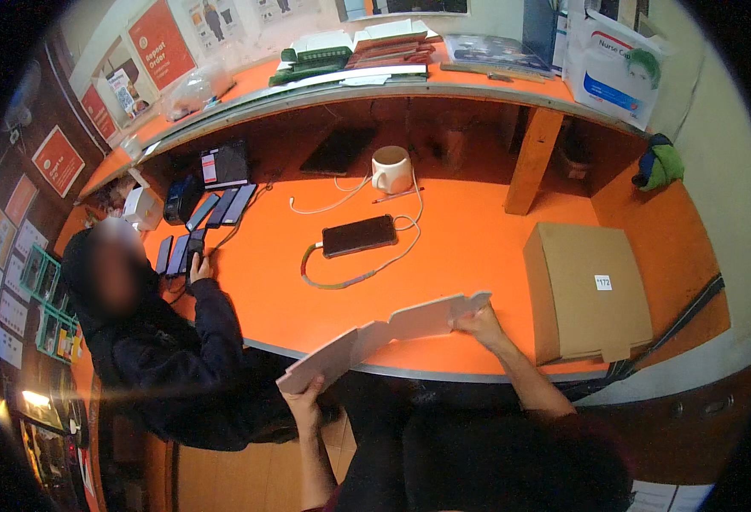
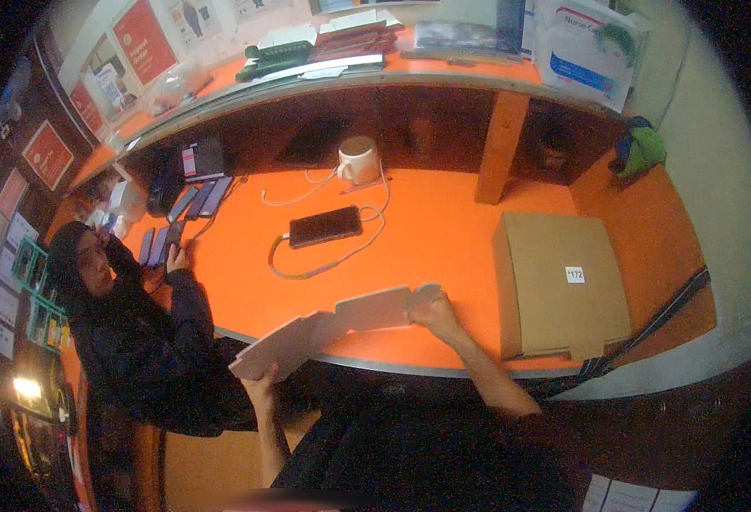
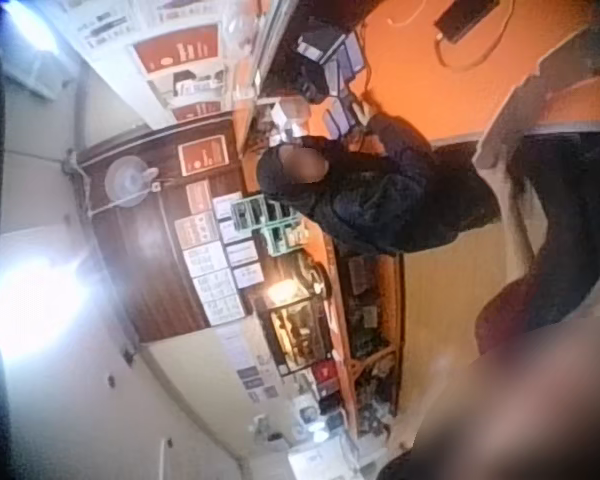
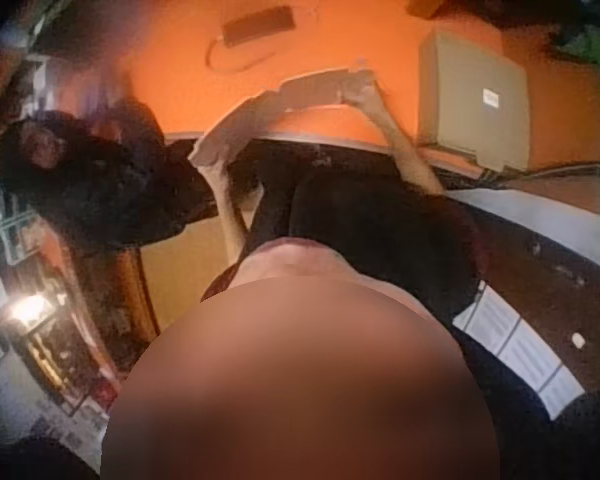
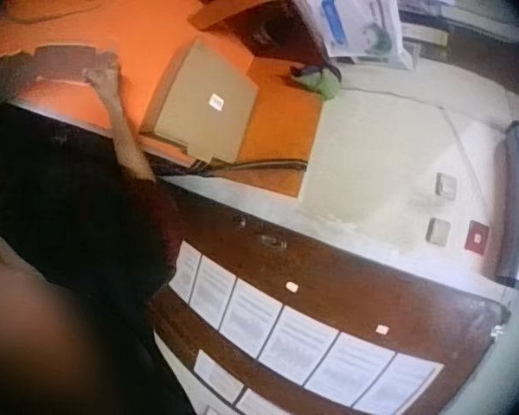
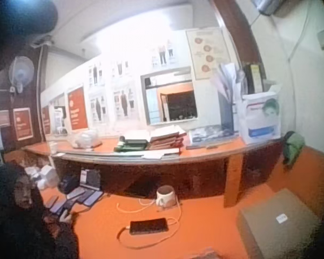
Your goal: The person folds flat paper sheets into small boxes, inserts them into a larger cardboard box, and then assembles a separate small box from a pre-printed sheet. The person handles multiple paper sheets and boxes throughout the clip.
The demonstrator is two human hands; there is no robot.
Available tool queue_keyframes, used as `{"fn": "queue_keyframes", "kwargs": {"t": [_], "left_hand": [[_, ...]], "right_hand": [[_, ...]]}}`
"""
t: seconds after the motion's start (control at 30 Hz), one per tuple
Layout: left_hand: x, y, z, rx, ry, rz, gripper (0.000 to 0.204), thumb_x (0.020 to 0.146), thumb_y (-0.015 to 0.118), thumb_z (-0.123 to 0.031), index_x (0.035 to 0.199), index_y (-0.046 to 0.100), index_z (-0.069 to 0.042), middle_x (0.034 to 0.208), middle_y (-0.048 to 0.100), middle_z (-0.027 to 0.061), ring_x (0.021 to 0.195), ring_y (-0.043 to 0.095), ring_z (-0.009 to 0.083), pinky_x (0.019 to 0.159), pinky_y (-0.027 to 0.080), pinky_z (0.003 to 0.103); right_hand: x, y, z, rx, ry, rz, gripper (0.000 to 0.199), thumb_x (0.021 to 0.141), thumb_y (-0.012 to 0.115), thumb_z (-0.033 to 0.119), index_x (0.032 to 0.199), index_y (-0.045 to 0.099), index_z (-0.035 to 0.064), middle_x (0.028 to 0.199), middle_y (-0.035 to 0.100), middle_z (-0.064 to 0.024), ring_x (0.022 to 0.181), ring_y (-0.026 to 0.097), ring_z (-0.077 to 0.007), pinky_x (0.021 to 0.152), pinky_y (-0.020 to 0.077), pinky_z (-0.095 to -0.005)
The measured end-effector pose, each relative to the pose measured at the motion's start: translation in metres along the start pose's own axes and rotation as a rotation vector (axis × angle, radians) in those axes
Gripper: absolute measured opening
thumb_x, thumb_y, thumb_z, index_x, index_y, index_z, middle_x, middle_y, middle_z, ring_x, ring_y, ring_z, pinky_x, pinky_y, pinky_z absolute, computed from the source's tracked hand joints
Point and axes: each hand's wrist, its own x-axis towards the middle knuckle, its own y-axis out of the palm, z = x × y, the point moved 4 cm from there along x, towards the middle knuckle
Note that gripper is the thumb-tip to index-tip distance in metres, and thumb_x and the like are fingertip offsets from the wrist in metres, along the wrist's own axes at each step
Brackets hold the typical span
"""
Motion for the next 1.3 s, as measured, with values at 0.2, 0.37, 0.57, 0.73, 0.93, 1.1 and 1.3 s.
{"fn": "queue_keyframes", "kwargs": {"t": [0.2,0.37,0.57,0.73,0.93,1.1,1.3], "left_hand": [[0.000,-0.003,-0.008,0.034,-0.179,0.269,0.035,0.071,0.074,-0.013,0.097,0.058,0.003,0.089,0.061,0.0064,0.078,0.057,0.0140,0.070,0.046,0.028],[-0.031,0.020,-0.027,-0.138,-0.223,0.382,0.049,0.067,0.075,-0.008,0.109,0.053,0.004,0.099,0.061,0.0098,0.088,0.059,0.0189,0.079,0.048,0.033],[-0.070,0.103,-0.033,0.054,0.152,0.892,0.023,0.074,0.069,-0.007,0.092,0.063,0.006,0.079,0.066,0.0135,0.065,0.062,0.0163,0.058,0.047,0.026],[-0.045,0.082,-0.052,-0.019,0.225,0.432,0.014,0.075,0.070,-0.007,0.082,0.063,0.002,0.073,0.063,0.0049,0.062,0.058,0.0100,0.056,0.046,0.024],[-0.037,0.064,-0.049,-0.074,0.026,0.290,0.014,0.075,0.069,-0.007,0.084,0.063,0.003,0.072,0.064,0.0057,0.062,0.060,0.0128,0.058,0.048,0.025],[-0.049,0.080,-0.048,0.060,0.177,0.332,0.018,0.076,0.067,-0.010,0.084,0.061,0.005,0.067,0.063,0.0075,0.060,0.060,0.0136,0.057,0.047,0.026],[-0.026,0.045,-0.055,0.310,0.027,0.205,0.023,0.079,0.063,-0.014,0.093,0.060,0.005,0.072,0.062,0.0081,0.062,0.059,0.0124,0.058,0.047,0.027]], "right_hand": [[0.004,-0.011,-0.005,0.155,0.248,0.327,0.029,0.078,0.064,0.018,0.098,0.056,-0.0013,0.082,0.060,-0.0061,0.074,0.057,-0.0129,0.063,0.0479,-0.0276],[0.014,-0.003,-0.017,0.284,0.226,0.096,0.038,0.079,0.063,0.015,0.111,0.052,-0.0025,0.103,0.059,-0.0085,0.095,0.056,-0.0175,0.083,0.0444,-0.0324],[0.028,0.025,-0.021,0.855,0.004,-0.113,0.040,0.085,0.051,0.031,0.111,0.051,0.0003,0.081,0.057,-0.0029,0.070,0.051,-0.0122,0.065,0.0428,-0.0275],[0.028,0.024,0.035,1.007,0.118,0.104,0.053,0.091,0.042,0.045,0.117,0.043,-0.0012,0.084,0.054,-0.0062,0.076,0.050,-0.0126,0.072,0.0438,-0.0244],[0.032,0.006,0.037,0.511,0.019,-0.004,0.023,0.090,0.052,0.028,0.093,0.050,0.0052,0.078,0.052,-0.0015,0.071,0.050,-0.0123,0.066,0.0424,-0.0274],[0.046,-0.016,0.035,-0.033,-0.222,-0.336,0.023,0.084,0.061,0.025,0.086,0.051,0.0042,0.076,0.049,-0.0007,0.067,0.044,-0.0086,0.060,0.0387,-0.0249],[0.026,-0.021,0.071,0.212,-0.026,0.072,0.043,0.074,0.069,0.007,0.110,0.048,-0.0004,0.096,0.057,-0.0072,0.089,0.056,-0.0184,0.079,0.0464,-0.0301]]}}
